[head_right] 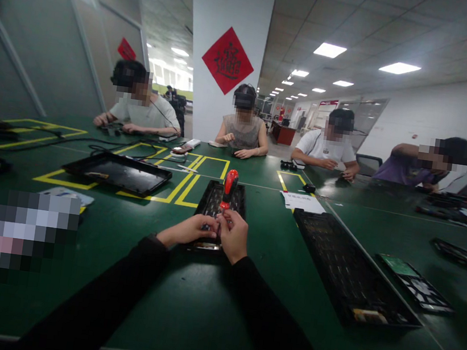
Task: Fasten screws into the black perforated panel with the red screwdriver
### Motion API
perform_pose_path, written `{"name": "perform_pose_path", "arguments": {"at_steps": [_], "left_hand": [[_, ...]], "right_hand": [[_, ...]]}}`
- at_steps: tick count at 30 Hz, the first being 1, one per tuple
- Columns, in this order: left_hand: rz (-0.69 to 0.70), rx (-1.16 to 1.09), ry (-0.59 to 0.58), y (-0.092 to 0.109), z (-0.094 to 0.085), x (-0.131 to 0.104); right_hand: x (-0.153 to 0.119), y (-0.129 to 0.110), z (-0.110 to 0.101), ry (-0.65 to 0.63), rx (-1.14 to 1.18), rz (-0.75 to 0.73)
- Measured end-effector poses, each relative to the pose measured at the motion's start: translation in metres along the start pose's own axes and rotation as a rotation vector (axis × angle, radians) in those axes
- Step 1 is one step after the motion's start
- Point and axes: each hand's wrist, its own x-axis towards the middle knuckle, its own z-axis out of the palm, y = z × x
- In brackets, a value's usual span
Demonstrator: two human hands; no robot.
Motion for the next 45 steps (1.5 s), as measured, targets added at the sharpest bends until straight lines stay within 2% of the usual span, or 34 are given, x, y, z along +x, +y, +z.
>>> {"name": "perform_pose_path", "arguments": {"at_steps": [9, 12, 19, 27, 32, 40, 45], "left_hand": [[-0.054, 0.128, 0.062, -0.009, 0.005, 0.002], [-0.061, 0.117, 0.057, -0.007, 0.004, 0.002], [0.029, -0.004, 0.006, -0.001, 0.000, 0.001], [-0.037, 0.058, 0.075, -0.007, 0.004, 0.003], [-0.055, 0.079, 0.088, -0.007, 0.005, 0.003], [0.023, 0.041, -0.040, -0.005, -0.002, -0.001], [0.022, 0.047, -0.043, -0.008, -0.003, 0.000]], "right_hand": [[-0.001, -0.006, -0.002, -0.034, -0.070, -0.036], [0.000, -0.004, -0.002, -0.005, -0.073, -0.040], [-0.001, 0.002, -0.001, 0.018, -0.037, -0.001], [0.000, -0.008, -0.002, -0.053, -0.072, -0.044], [0.001, -0.008, -0.003, -0.010, -0.176, -0.104], [0.000, 0.000, -0.002, -0.008, -0.135, -0.086], [-0.001, -0.003, -0.002, 0.009, -0.075, -0.061]]}}
